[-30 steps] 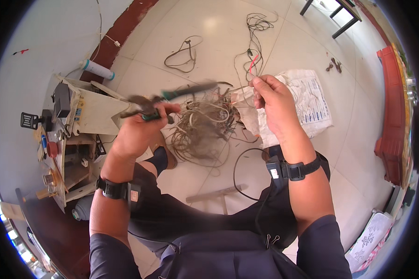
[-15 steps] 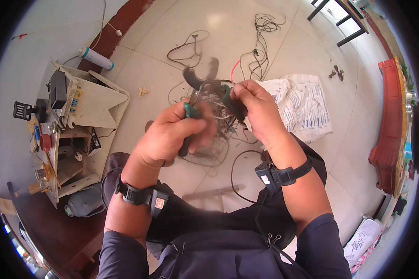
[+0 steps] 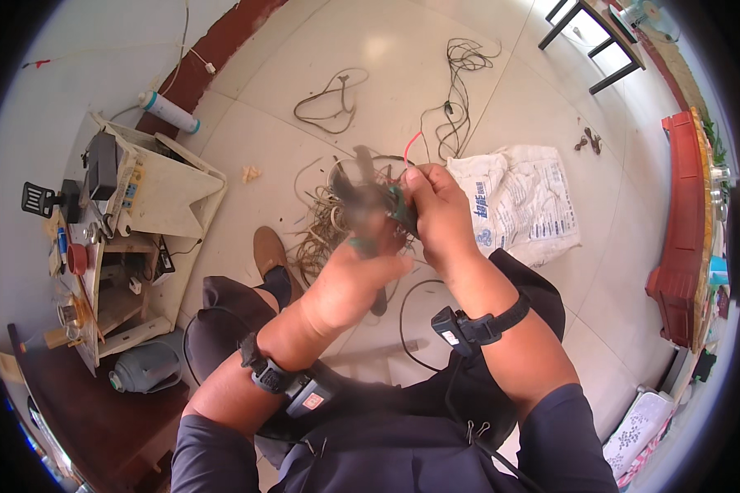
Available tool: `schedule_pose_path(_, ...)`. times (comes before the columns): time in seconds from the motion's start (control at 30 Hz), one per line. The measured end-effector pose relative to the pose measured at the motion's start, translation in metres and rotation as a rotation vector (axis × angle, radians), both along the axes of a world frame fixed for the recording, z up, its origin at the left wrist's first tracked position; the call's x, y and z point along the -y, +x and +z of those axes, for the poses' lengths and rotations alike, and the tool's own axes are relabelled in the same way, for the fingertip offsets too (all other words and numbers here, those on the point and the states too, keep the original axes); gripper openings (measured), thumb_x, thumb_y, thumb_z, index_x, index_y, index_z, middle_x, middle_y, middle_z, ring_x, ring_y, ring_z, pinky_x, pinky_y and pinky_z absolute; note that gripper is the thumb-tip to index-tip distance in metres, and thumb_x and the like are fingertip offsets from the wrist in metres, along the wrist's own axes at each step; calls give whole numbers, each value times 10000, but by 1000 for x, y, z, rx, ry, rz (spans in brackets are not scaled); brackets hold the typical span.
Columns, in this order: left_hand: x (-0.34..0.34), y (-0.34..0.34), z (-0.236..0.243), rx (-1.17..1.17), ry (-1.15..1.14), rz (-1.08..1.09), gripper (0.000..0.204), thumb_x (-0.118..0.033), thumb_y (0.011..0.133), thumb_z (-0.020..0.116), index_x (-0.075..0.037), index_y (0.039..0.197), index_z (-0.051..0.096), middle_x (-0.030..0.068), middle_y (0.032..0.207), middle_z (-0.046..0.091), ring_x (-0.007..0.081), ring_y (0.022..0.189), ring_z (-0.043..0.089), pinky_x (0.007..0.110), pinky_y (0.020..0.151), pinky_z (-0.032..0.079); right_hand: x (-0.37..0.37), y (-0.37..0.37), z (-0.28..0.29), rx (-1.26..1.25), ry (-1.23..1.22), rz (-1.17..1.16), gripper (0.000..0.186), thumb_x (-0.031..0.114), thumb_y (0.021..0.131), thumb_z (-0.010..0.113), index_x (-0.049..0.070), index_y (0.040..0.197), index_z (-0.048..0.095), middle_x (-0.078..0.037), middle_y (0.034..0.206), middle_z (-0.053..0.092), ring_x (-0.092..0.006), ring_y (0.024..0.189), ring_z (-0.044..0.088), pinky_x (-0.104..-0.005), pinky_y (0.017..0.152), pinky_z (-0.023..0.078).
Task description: The person strips insulation from wires using pliers and wraps white tape around a wire junction.
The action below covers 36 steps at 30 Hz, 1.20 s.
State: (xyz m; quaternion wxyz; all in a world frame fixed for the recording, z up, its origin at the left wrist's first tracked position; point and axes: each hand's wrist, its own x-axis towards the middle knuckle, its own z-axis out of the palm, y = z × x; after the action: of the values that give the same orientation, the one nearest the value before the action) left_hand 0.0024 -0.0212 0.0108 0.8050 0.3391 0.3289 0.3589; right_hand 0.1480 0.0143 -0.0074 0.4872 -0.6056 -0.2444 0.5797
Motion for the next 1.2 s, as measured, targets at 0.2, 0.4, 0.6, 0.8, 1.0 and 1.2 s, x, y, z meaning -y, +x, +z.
schedule_pose_path(0.2, -9, -13, -10, 7, -40, 41, 608, 9, 874, 564, 2, 1466, 424, 45, 1272, 560, 142, 1188, 485, 309, 1047, 363, -2, 7, 5, 77, 103, 51, 186, 206, 1015, 596, 22, 1002, 620, 15, 748, 585, -53, 646, 506, -213, 576, 410)
schedule_pose_path(0.4, -14, -19, -3, 6, -106, 81, 451, -1, 855, 512, -16, 1305, 534, 54, 1221, 588, 152, 1100, 532, 305, 958, 412, 3, 25, 8, 244, 264, 196, 173, 184, 981, 653, 14, 980, 679, 48, 759, 574, -34, 661, 472, -204, 586, 388)
schedule_pose_path(0.6, -22, -33, -19, -90, -161, 82, 319, -43, 853, 539, -11, 1161, 614, 46, 1070, 626, 121, 962, 550, 264, 830, 428, 5, 43, 27, 251, 439, 690, 138, 143, 888, 673, 8, 858, 683, -9, 789, 647, -90, 770, 578, -261, 695, 462)
schedule_pose_path(0.8, -21, -21, -3, -77, -132, 70, 318, -51, 858, 546, -7, 1165, 617, 20, 1043, 617, 107, 934, 541, 257, 815, 427, 6, 55, 25, 6, 407, 809, 140, 113, 853, 626, 1, 772, 646, -7, 699, 591, -75, 681, 498, -261, 612, 396)
schedule_pose_path(1.0, -20, -27, -7, -127, -39, -67, 339, -49, 871, 546, -19, 1204, 603, 5, 1050, 611, 94, 951, 524, 254, 840, 423, 4, 58, 30, 29, 105, 797, 182, 180, 885, 662, 43, 766, 670, 31, 705, 621, -47, 685, 530, -233, 631, 413)
schedule_pose_path(1.2, -21, -28, 2, -237, -32, -142, 335, -61, 876, 544, -21, 1204, 599, -2, 1041, 607, 91, 945, 518, 256, 835, 425, 6, 55, 30, -67, 186, 794, 204, 202, 883, 649, 41, 761, 669, 36, 694, 589, -54, 671, 500, -244, 611, 389)
